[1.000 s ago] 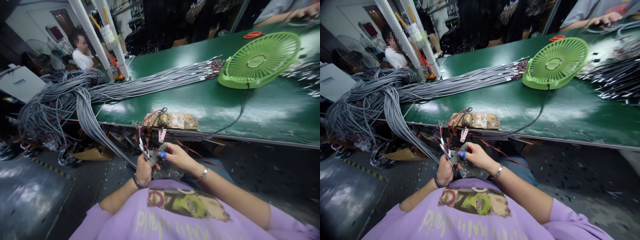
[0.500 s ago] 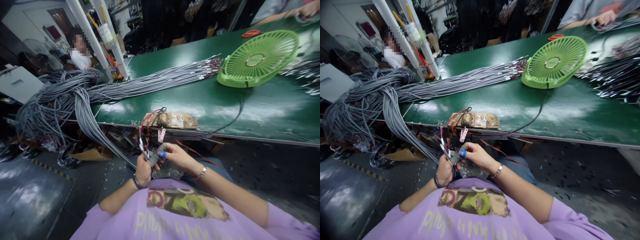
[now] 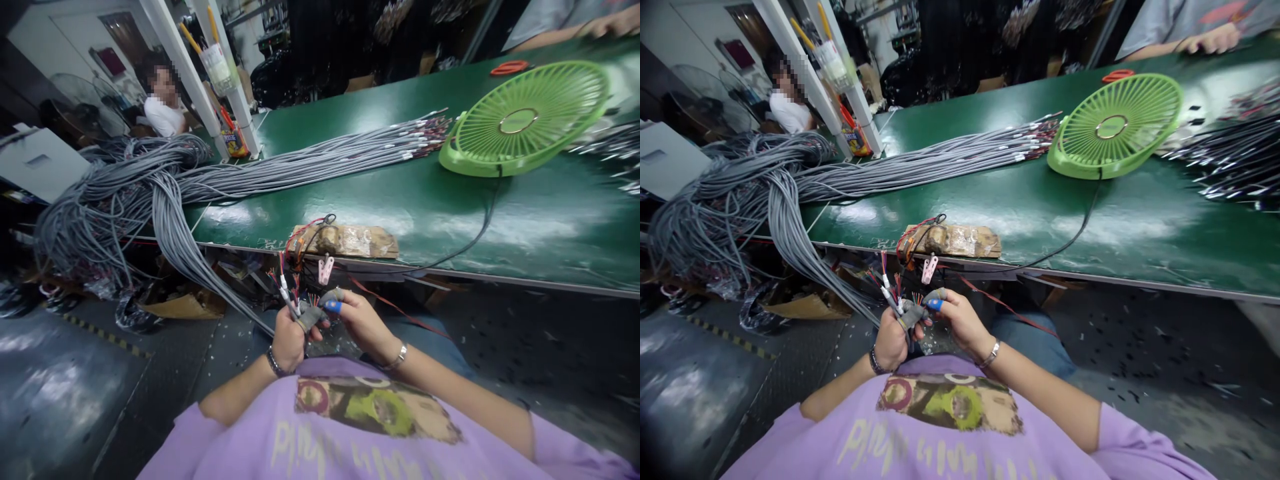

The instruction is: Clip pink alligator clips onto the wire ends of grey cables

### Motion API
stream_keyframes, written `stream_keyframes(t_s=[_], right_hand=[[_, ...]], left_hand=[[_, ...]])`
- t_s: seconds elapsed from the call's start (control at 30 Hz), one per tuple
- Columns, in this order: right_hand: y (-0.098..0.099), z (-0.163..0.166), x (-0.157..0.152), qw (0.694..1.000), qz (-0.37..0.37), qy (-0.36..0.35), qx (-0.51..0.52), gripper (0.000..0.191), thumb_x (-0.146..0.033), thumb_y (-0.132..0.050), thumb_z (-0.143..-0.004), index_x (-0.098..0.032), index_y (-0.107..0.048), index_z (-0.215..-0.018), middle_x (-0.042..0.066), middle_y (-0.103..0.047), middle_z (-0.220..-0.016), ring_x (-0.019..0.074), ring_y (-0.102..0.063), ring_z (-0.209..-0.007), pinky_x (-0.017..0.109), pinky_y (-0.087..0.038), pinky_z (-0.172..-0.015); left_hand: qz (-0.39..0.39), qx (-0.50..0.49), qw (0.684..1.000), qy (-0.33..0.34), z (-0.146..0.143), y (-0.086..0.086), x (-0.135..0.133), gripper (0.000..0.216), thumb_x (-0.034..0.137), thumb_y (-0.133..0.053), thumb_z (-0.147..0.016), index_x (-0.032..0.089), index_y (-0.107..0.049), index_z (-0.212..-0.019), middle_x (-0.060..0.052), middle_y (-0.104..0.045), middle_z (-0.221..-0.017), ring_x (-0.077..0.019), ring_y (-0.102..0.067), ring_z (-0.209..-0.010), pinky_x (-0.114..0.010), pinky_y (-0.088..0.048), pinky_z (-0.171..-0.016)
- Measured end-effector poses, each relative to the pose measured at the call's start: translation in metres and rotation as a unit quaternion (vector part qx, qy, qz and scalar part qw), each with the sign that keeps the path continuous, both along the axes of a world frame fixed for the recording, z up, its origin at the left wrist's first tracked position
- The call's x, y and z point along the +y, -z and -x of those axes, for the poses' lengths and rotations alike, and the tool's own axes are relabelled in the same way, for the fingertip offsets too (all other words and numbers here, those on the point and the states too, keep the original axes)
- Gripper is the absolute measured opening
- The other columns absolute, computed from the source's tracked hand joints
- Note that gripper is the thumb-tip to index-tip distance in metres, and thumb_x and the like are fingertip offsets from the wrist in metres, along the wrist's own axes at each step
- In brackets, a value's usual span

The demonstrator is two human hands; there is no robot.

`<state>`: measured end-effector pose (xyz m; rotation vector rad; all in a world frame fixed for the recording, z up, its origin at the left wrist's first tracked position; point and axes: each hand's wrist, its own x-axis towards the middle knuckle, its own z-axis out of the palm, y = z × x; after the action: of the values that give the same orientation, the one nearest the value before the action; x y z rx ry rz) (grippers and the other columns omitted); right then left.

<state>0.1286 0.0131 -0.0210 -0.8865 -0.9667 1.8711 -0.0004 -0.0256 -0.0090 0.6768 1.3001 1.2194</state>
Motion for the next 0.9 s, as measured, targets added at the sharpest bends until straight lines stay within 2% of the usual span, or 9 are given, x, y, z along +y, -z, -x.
stream_keyframes(t_s=[0.13, 0.2, 0.33, 0.43, 0.6, 0.7, 0.83, 0.9], right_hand=[[0.008, -0.003, 0.006, 0.991, 0.092, 0.072, 0.071, 0.025, -0.039, -0.072, -0.064, -0.021, -0.056, -0.071, -0.004, -0.050, -0.062, 0.0101, -0.041, -0.054, 0.025, -0.035, -0.052], [0.005, -0.006, 0.009, 0.993, 0.091, 0.048, 0.053, 0.031, -0.045, -0.073, -0.063, -0.021, -0.056, -0.072, -0.002, -0.053, -0.067, 0.0100, -0.040, -0.054, 0.025, -0.035, -0.051], [-0.008, -0.010, 0.009, 0.998, 0.003, -0.049, -0.037, 0.041, -0.055, -0.075, -0.062, -0.020, -0.055, -0.068, -0.003, -0.053, -0.060, 0.0101, -0.041, -0.053, 0.026, -0.036, -0.054], [-0.014, -0.010, 0.008, 0.991, -0.057, -0.103, -0.069, 0.042, -0.055, -0.075, -0.064, -0.019, -0.054, -0.066, -0.002, -0.058, -0.059, 0.0115, -0.048, -0.057, 0.027, -0.038, -0.059], [-0.013, -0.016, 0.009, 0.983, -0.096, -0.139, -0.066, 0.036, -0.049, -0.075, -0.068, -0.017, -0.059, -0.070, 0.000, -0.063, -0.065, 0.0133, -0.054, -0.063, 0.029, -0.042, -0.065], [-0.008, -0.018, 0.009, 0.988, -0.090, -0.107, -0.061, 0.031, -0.045, -0.077, -0.066, -0.017, -0.063, -0.072, 0.000, -0.063, -0.067, 0.0143, -0.054, -0.065, 0.030, -0.043, -0.066], [0.000, -0.018, 0.013, 0.999, 0.011, 0.047, 0.006, 0.032, -0.044, -0.079, -0.060, -0.021, -0.060, -0.071, -0.004, -0.054, -0.061, 0.0113, -0.046, -0.057, 0.027, -0.039, -0.056], [0.000, -0.019, 0.014, 0.997, 0.048, 0.061, 0.010, 0.036, -0.045, -0.081, -0.055, -0.021, -0.059, -0.071, -0.005, -0.051, -0.059, 0.0100, -0.043, -0.054, 0.025, -0.037, -0.053]], left_hand=[[0.006, 0.010, 1.000, -0.002, 0.001, -0.005, -0.001, 0.042, 0.052, -0.078, -0.055, 0.014, -0.062, -0.059, -0.006, -0.067, -0.053, -0.0088, -0.048, -0.034, -0.020, -0.027, -0.035], [0.009, 0.015, 1.000, -0.006, 0.002, -0.005, -0.001, 0.041, 0.052, -0.078, -0.056, 0.014, -0.063, -0.060, -0.006, -0.067, -0.052, -0.0089, -0.049, -0.034, -0.020, -0.026, -0.035], [0.010, 0.020, 1.000, -0.002, 0.003, -0.002, -0.001, 0.041, 0.052, -0.077, -0.056, 0.015, -0.061, -0.061, -0.006, -0.067, -0.053, -0.0094, -0.049, -0.035, -0.020, -0.026, -0.035], [0.003, 0.017, 1.000, 0.013, 0.003, 0.000, -0.002, 0.041, 0.052, -0.077, -0.057, 0.015, -0.060, -0.060, -0.006, -0.067, -0.054, -0.0097, -0.049, -0.035, -0.020, -0.028, -0.036], [0.005, 0.009, 1.000, 0.021, 0.004, 0.001, -0.002, 0.039, 0.049, -0.078, -0.059, 0.015, -0.058, -0.058, -0.006, -0.067, -0.053, -0.0099, -0.050, -0.034, -0.020, -0.027, -0.035], [0.007, 0.007, 1.000, 0.026, 0.004, -0.001, -0.002, 0.039, 0.049, -0.078, -0.059, 0.015, -0.060, -0.060, -0.006, -0.068, -0.053, -0.0091, -0.049, -0.034, -0.020, -0.027, -0.035], [0.015, 0.009, 0.999, 0.038, 0.003, -0.006, -0.002, 0.041, 0.051, -0.078, -0.056, 0.014, -0.062, -0.058, -0.007, -0.067, -0.053, -0.0080, -0.047, -0.033, -0.020, -0.026, -0.035], [0.013, 0.011, 0.999, 0.032, 0.003, -0.005, -0.002, 0.041, 0.051, -0.078, -0.057, 0.014, -0.061, -0.056, -0.007, -0.067, -0.053, -0.0077, -0.046, -0.033, -0.020, -0.026, -0.035]])
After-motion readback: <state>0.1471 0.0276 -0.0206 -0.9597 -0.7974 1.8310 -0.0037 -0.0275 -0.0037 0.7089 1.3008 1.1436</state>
